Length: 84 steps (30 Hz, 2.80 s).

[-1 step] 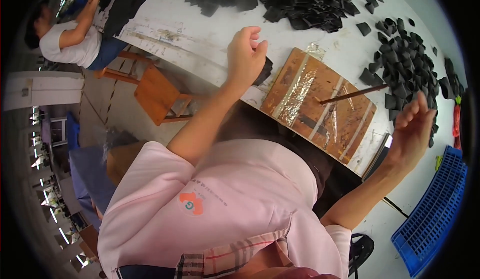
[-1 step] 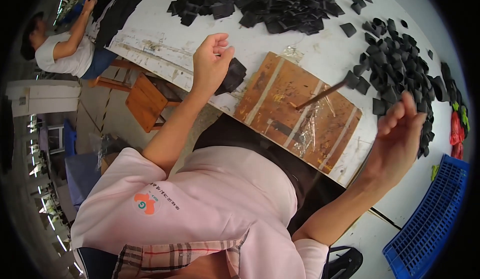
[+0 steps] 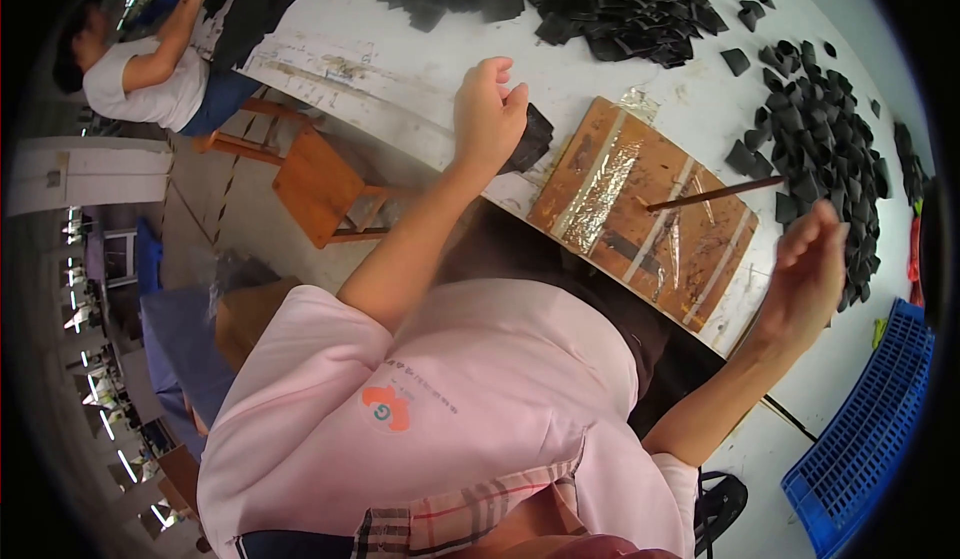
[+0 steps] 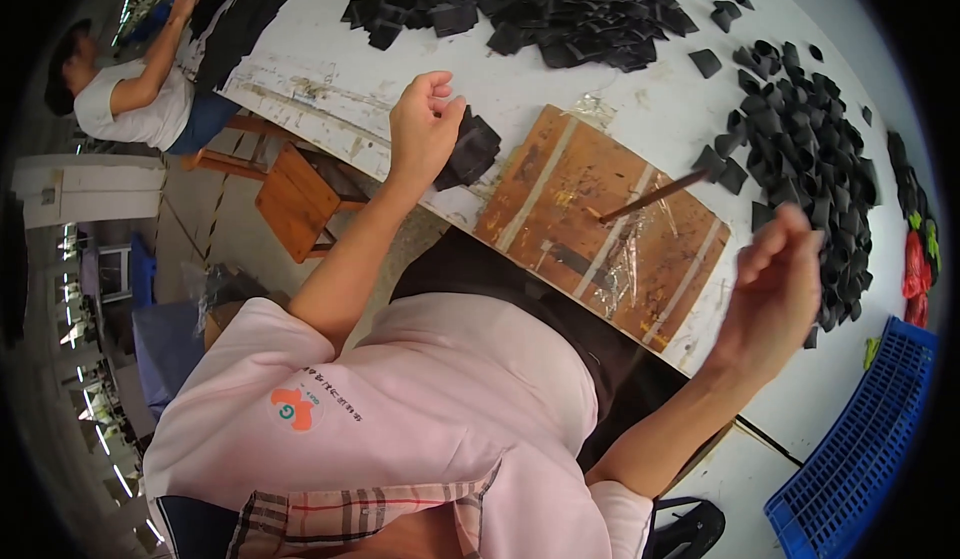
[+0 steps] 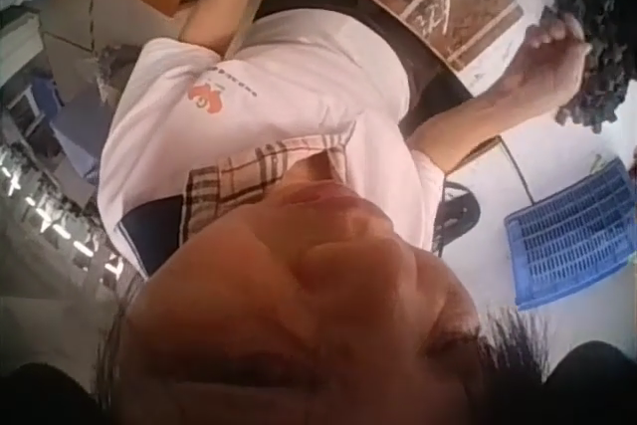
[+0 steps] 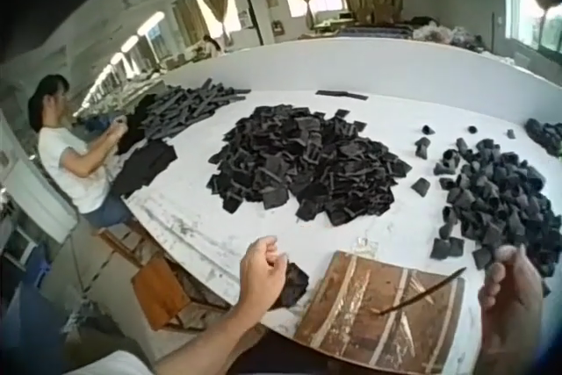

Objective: Inspecting and assembling small black rubber components using a thin metal tool at a industrial workbench.

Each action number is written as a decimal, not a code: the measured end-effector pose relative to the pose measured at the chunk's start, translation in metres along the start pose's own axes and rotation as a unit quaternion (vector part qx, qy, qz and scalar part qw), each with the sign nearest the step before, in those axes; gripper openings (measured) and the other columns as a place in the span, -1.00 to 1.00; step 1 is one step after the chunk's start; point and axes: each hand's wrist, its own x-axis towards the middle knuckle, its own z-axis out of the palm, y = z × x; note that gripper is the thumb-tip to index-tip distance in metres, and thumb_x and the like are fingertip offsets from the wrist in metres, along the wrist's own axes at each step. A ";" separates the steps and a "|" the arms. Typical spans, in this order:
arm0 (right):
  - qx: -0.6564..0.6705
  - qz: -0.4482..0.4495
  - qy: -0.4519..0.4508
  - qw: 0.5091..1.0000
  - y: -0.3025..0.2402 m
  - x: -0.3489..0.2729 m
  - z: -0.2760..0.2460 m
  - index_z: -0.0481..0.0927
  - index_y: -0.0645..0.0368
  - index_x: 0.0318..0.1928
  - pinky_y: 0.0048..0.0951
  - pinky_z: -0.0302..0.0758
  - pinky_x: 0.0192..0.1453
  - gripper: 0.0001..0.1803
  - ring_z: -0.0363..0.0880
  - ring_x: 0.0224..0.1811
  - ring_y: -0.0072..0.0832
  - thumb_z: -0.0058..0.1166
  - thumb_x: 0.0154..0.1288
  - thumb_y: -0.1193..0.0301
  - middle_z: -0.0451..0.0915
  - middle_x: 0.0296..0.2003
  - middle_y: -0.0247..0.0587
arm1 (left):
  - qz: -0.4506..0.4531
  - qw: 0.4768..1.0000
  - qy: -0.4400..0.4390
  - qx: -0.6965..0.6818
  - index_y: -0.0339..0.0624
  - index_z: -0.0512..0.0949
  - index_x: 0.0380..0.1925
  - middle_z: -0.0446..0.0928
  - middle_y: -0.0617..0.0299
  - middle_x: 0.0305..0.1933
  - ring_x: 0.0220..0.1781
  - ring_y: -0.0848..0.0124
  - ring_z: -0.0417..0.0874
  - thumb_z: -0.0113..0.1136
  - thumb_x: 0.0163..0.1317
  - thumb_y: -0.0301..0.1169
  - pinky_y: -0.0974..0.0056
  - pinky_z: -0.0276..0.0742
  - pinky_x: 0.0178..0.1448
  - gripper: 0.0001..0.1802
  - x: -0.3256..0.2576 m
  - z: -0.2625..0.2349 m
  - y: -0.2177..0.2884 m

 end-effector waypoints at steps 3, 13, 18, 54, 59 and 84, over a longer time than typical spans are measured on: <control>-0.096 0.153 -0.030 0.983 0.047 -0.036 0.008 0.50 0.25 -0.40 -0.72 0.20 -0.62 -0.80 0.28 -0.69 -0.69 -0.05 0.24 0.36 0.40 -0.67 -0.37 | -0.011 0.992 0.000 0.126 -0.30 0.40 -0.24 0.42 -0.02 -0.26 -0.21 0.12 0.46 0.17 -0.05 -0.45 0.16 0.39 -0.17 -0.67 -0.005 0.002 -0.029; -0.188 0.207 -0.087 0.956 0.067 -0.062 0.033 0.53 0.25 -0.42 -0.76 0.21 -0.55 -0.78 0.27 -0.63 -0.77 0.00 0.23 0.34 0.42 -0.64 -0.45 | 0.071 0.985 -0.018 0.158 -0.27 0.36 -0.48 0.36 0.01 -0.36 -0.30 0.04 0.40 0.05 -0.02 -0.54 0.09 0.33 -0.23 -0.91 0.008 -0.006 -0.040; -0.244 0.105 -0.096 0.959 0.082 -0.072 0.041 0.53 0.31 -0.34 -0.73 0.31 -0.47 -0.78 0.34 -0.56 -0.74 -0.01 0.24 0.36 0.45 -0.59 -0.40 | 0.006 0.980 0.107 -0.170 -0.28 0.38 -0.43 0.39 0.16 -0.44 -0.42 0.32 0.40 0.02 0.09 -0.51 0.21 0.35 -0.31 -0.93 0.011 -0.014 0.021; -0.670 -0.337 -0.004 0.662 0.074 -0.061 0.039 0.47 0.21 -0.36 -0.44 0.38 -0.57 -0.77 0.45 -0.52 -0.41 0.07 -0.16 0.57 0.39 -0.53 -0.29 | -0.194 0.820 -0.350 -0.409 -0.26 0.47 -0.36 0.51 0.31 -0.48 -0.45 0.62 0.47 0.03 0.18 -0.40 0.54 0.36 -0.36 -0.86 -0.067 0.010 0.123; -0.678 -0.344 0.001 0.650 0.075 -0.060 0.039 0.46 0.21 -0.37 -0.44 0.38 -0.57 -0.78 0.44 -0.52 -0.42 0.07 -0.16 0.56 0.38 -0.52 -0.29 | -0.185 0.833 -0.335 -0.400 -0.27 0.48 -0.36 0.51 0.30 -0.50 -0.47 0.63 0.47 0.04 0.17 -0.41 0.53 0.36 -0.37 -0.86 -0.065 0.007 0.125; -0.566 -0.151 -0.058 0.809 0.056 -0.067 0.045 0.49 0.18 -0.26 -0.36 0.40 -0.43 -0.63 0.45 -0.42 -0.29 0.15 -0.21 0.64 0.41 -0.45 -0.18 | -0.127 0.852 -0.345 -0.373 -0.35 0.48 -0.34 0.55 0.25 -0.43 -0.40 0.60 0.54 0.02 0.17 -0.52 0.53 0.47 -0.28 -0.89 -0.061 0.009 0.108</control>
